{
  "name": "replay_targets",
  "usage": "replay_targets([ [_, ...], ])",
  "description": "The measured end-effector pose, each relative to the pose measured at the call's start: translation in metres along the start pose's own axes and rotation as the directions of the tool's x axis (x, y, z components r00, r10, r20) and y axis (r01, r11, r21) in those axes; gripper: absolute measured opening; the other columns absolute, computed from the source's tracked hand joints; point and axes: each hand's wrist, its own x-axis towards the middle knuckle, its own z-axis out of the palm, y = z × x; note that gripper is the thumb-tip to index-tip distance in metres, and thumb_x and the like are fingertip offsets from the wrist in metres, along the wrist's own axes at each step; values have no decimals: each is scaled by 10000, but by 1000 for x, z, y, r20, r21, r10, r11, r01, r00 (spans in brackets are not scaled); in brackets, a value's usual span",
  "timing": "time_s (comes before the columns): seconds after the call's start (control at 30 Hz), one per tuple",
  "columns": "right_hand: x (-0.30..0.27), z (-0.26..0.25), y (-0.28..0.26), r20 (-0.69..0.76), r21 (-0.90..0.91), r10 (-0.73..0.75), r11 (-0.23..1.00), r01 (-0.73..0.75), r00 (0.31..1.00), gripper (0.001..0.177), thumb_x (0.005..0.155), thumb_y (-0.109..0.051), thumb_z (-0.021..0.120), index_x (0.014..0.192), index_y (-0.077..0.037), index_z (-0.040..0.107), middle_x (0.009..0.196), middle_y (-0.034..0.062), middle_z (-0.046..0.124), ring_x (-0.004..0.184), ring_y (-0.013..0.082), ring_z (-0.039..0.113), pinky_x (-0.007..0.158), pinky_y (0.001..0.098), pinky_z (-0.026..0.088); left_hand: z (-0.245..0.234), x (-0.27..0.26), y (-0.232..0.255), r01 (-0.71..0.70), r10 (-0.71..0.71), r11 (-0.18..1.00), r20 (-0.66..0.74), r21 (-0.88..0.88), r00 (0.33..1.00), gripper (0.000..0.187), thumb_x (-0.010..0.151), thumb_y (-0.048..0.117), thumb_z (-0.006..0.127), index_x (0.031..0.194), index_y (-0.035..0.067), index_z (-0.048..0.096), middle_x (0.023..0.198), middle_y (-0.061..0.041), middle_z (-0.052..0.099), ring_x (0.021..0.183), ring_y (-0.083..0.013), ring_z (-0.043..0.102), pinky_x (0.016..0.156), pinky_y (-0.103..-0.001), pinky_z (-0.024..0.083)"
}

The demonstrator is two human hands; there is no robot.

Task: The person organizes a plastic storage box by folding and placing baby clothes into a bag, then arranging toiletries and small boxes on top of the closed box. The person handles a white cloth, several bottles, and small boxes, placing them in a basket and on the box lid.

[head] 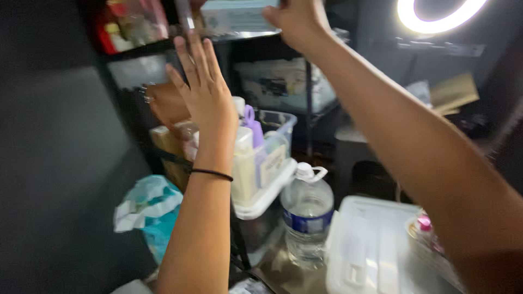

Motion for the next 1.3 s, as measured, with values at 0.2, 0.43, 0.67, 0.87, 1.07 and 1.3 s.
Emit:
replay_targets([
  [0.2,-164,-179,35,133,-214,188,964,-157,973,313,981,-210,788,1174,-3,654,1034,102,634,935,177,611,787,349,493,-23,-80,119,140,-192,544,39,-827,981,832,895,70,723,1597,10,279,1634,-251,320,1549,-401,290,1275,-596,194],
  [0.43,-382,-258,24,436,-263,691,711,-653,577,390,822,-155,744,1195,-67,674,924,64,721,797,199,693,730,349,581,-49,-245,230,697,408,-360,567,-620,715,611,839,101,770,1405,18,553,1291,-135,656,1169,-193,620,1016,-317,494],
  [0.67,-513,-307,-32,225,-650,307,754,-91,925,519,793,-165,726,1268,-17,578,1160,178,630,1097,318,592,943,454,473,-51,-378,281,924,218,117,917,-364,334,696,807,222,741,1461,99,535,1252,-152,633,1087,-283,648,927,-392,531],
  [0.87,-571,-344,-35,295,-829,274,550,103,916,351,838,-100,705,1188,-67,696,1214,79,652,1174,223,518,922,434,437,-79,-404,281,775,135,111,782,-622,609,1129,724,421,865,1591,46,247,1410,-231,459,1232,-378,535,1015,-439,453],
  [1.07,-578,-345,-29,291,-832,189,534,151,938,351,830,-93,658,1167,-86,756,1178,-1,666,1190,206,534,900,378,452,-88,-395,290,753,198,327,821,-571,536,702,708,447,848,1275,86,645,1488,-232,428,1298,-382,537,1067,-448,468],
  [1.3,-576,-364,-24,252,-784,152,611,110,956,319,868,-85,637,1169,-86,745,1074,23,666,1188,220,563,927,380,466,-126,-397,306,398,127,734,686,-550,716,281,933,370,704,1137,185,762,1342,-145,588,1270,-402,474,1068,-522,388],
])
